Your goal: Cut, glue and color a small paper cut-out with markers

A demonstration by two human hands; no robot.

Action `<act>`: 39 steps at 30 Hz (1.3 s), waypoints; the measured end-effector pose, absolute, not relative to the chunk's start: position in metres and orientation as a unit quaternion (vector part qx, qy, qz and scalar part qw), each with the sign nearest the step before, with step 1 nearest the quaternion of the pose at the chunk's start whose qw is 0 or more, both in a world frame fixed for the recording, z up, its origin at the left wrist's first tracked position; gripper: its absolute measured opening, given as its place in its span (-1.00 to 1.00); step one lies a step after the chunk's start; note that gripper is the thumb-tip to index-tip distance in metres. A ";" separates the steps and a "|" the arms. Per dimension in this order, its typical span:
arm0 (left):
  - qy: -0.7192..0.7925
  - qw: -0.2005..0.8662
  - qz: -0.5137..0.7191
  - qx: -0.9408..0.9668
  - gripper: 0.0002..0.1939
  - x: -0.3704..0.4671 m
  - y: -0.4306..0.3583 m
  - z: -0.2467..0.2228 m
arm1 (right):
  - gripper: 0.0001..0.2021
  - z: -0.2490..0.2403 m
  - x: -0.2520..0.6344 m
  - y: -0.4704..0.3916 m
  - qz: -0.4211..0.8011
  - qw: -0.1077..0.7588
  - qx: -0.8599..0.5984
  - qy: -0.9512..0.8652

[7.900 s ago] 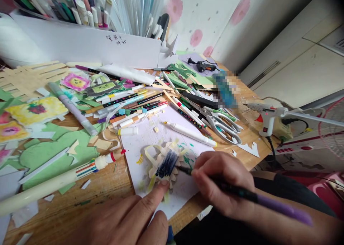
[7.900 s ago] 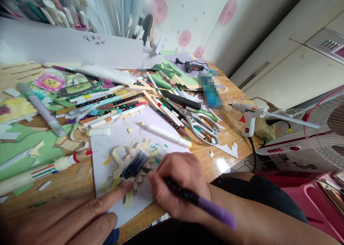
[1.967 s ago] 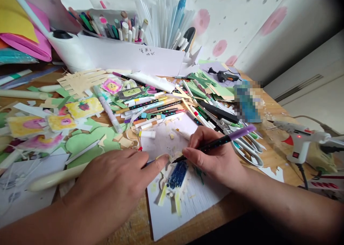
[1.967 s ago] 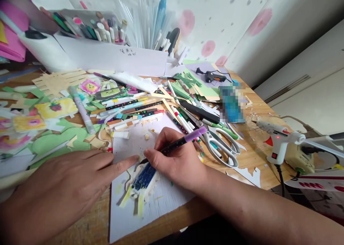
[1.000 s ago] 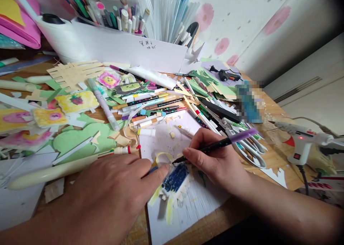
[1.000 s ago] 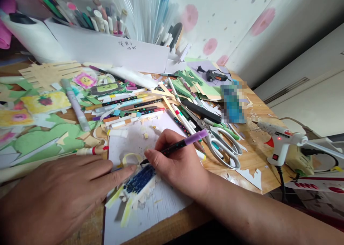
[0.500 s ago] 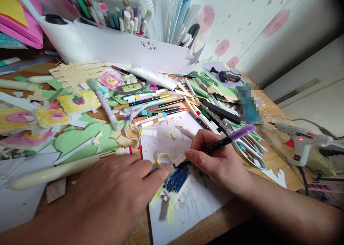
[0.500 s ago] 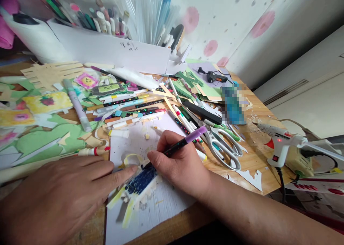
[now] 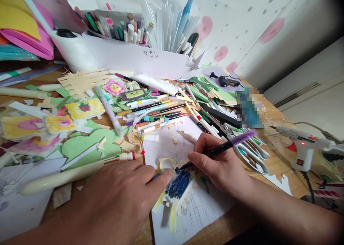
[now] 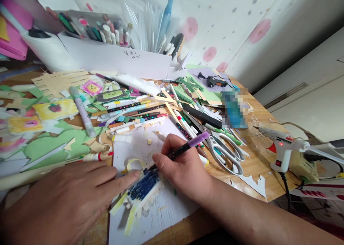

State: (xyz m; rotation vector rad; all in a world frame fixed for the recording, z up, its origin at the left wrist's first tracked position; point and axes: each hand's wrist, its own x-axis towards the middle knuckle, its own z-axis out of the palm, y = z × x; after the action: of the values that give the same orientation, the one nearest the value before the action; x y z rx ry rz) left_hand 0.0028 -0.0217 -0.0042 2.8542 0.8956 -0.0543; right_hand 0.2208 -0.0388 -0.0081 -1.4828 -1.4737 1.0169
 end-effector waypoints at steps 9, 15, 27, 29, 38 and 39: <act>0.295 0.077 0.009 0.953 -0.42 -0.001 -0.020 -0.011 | -0.77 -0.012 0.221 -0.037 0.419 0.402 -0.585 -0.567; 0.295 0.086 -0.005 0.952 -0.42 0.002 -0.020 -0.005 | -0.76 -0.011 0.223 -0.038 0.427 0.410 -0.583 -0.556; 0.275 0.080 -0.004 0.958 -0.41 0.000 -0.019 -0.010 | -0.76 -0.012 0.223 -0.039 0.425 0.414 -0.579 -0.560; 0.272 0.080 0.001 0.959 -0.41 0.000 -0.019 -0.010 | -0.76 -0.011 0.222 -0.039 0.417 0.410 -0.579 -0.568; 0.284 0.091 -0.014 0.954 -0.41 0.000 -0.021 -0.009 | -0.74 -0.011 0.221 -0.040 0.433 0.390 -0.582 -0.568; 0.282 0.091 -0.010 0.955 -0.41 0.000 -0.021 -0.010 | -0.75 -0.011 0.220 -0.040 0.429 0.391 -0.581 -0.571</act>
State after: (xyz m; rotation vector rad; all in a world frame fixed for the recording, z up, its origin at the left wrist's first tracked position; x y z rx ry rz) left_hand -0.0002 -0.0206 -0.0100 2.8380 0.8389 -0.0302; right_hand 0.2202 -0.0402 -0.0108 -1.4753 -1.4502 1.0908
